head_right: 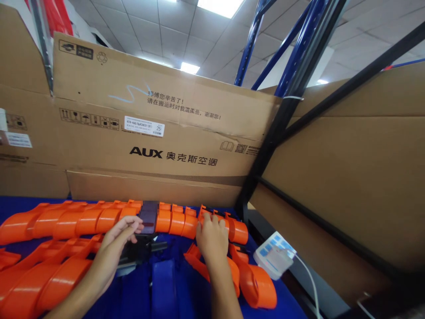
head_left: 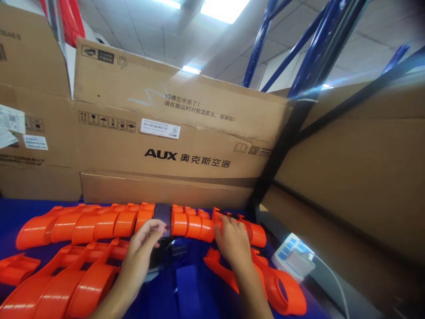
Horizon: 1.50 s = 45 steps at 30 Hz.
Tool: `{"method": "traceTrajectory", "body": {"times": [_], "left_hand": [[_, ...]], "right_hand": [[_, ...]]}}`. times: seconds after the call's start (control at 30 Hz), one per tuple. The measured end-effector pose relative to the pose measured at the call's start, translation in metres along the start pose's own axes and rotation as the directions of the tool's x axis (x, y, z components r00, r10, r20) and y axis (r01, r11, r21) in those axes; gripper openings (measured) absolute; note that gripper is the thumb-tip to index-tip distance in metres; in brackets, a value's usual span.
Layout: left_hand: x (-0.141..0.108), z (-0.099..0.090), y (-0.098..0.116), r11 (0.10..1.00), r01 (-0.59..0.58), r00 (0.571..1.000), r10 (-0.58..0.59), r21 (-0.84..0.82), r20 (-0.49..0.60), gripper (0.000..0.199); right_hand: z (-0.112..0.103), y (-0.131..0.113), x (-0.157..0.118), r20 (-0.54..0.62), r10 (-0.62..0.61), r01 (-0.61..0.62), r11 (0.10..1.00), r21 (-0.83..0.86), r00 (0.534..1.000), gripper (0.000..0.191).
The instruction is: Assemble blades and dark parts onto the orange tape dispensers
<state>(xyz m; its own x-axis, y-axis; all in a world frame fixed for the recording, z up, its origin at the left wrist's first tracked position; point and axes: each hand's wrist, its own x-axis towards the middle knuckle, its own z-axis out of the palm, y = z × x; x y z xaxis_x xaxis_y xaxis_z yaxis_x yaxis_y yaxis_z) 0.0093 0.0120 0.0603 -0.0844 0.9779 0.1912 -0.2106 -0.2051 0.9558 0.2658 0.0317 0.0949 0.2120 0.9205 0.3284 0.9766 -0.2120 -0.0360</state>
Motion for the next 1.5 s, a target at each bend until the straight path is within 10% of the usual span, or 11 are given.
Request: {"method": "traceTrajectory", "body": {"times": [0.53, 0.97, 1.17, 1.4, 1.5], "left_hand": [[0.001, 0.0, 0.002, 0.999, 0.033, 0.999, -0.033, -0.008, -0.003, 0.036], [0.003, -0.002, 0.001, 0.999, 0.047, 0.999, -0.047, 0.001, -0.016, 0.037], [0.0, -0.001, 0.003, 0.999, 0.034, 0.999, -0.033, 0.012, -0.015, 0.036], [0.0, 0.001, 0.001, 1.0, 0.004, 1.0, -0.005, 0.025, 0.013, 0.033], [0.0, 0.003, 0.003, 0.999, 0.033, 0.999, -0.033, 0.017, 0.03, 0.041]], "right_hand": [[-0.002, -0.005, -0.002, 0.064, 0.071, -0.078, 0.99, 0.114, 0.995, 0.034], [-0.011, -0.009, -0.006, -0.243, 0.146, -0.085, 0.966, 0.243, 0.959, 0.027], [-0.015, -0.01, -0.008, -0.523, 0.166, 0.043, 0.931, 0.363, 0.836, 0.022], [-0.024, -0.014, -0.02, -0.843, 0.108, 0.355, 0.873, 0.334, 0.527, 0.007], [-0.031, -0.021, -0.03, -0.883, 0.067, 0.484, 0.816, 0.316, 0.464, 0.013]]}}
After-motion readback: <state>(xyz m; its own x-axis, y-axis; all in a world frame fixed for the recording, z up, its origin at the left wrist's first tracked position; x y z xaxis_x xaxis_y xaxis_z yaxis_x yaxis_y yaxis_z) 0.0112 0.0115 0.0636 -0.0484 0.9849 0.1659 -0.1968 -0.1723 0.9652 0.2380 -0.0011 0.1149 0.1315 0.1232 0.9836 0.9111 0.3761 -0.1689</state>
